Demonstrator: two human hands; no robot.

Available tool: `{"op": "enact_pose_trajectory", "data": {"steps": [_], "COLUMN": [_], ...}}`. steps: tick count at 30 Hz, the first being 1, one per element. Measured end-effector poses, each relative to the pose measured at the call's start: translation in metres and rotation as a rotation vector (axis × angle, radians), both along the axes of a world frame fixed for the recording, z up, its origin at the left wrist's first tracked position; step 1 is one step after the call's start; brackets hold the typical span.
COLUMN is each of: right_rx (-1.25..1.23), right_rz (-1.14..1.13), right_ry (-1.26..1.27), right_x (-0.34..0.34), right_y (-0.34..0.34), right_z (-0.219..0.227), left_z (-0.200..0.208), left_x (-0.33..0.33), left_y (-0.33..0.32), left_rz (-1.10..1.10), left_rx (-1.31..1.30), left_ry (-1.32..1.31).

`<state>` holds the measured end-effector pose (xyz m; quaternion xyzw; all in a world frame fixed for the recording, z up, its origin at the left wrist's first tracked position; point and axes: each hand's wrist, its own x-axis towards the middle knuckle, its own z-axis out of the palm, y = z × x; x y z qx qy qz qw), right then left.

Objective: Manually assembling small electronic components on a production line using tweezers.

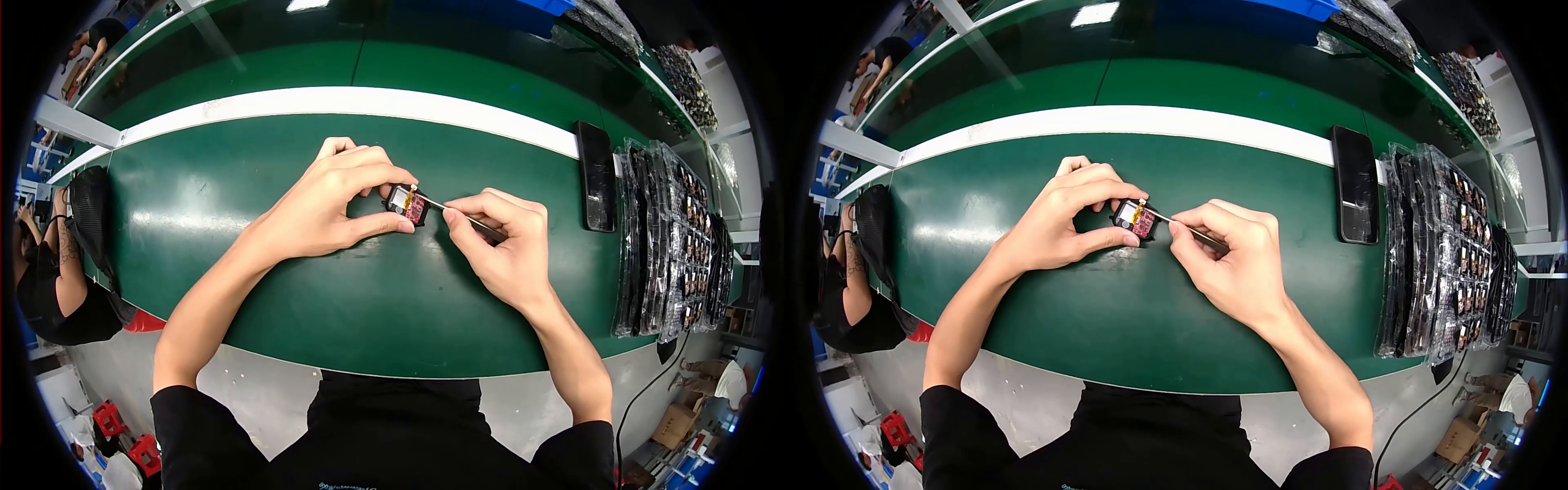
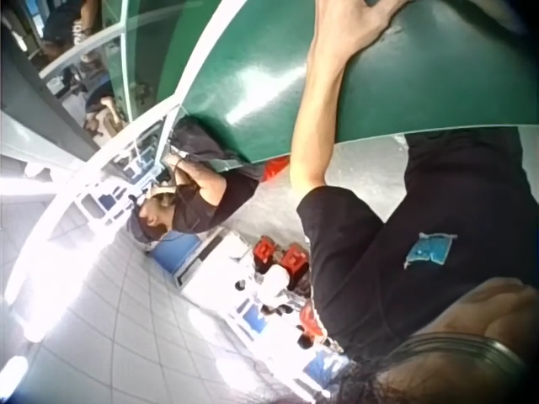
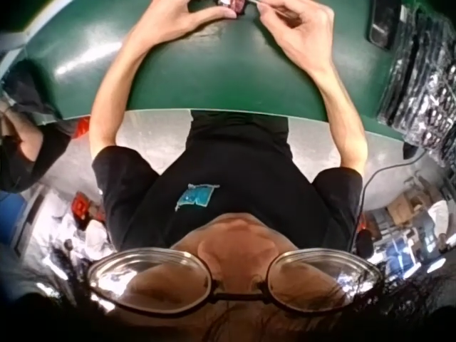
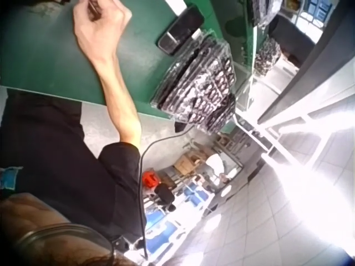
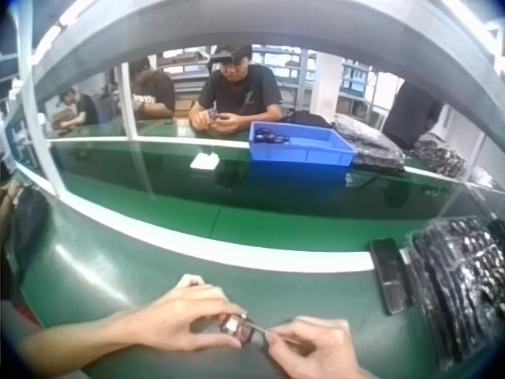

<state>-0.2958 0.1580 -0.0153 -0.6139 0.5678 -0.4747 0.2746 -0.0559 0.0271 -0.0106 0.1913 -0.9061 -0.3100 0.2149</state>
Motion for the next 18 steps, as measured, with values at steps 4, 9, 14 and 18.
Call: {"op": "enact_pose_trajectory", "data": {"steps": [4, 9, 14, 18], "right_rx": [-0.019, -0.024, -0.029, -0.046], "right_rz": [-0.013, -0.018, -0.009, -0.031], "right_ry": [0.028, 0.056, 0.061, 0.08], "right_x": [0.0025, 0.0036, 0.003, 0.002], "right_y": [-0.0011, -0.0024, -0.0032, -0.0029], "right_z": [-0.0012, 0.0011, 0.0006, -0.0015], "left_z": [-0.0036, -0.0029, -0.0041, -0.0014], "left_x": [0.0001, -0.0012, -0.0003, -0.0028], "left_y": [-0.0005, -0.0001, -0.0006, -0.0009], "left_rz": [-0.006, -0.006, 0.014, 0.01], "left_rx": [0.001, -0.01, 0.013, 0.029], "left_ry": [0.015, 0.022, 0.01, -0.003]}}
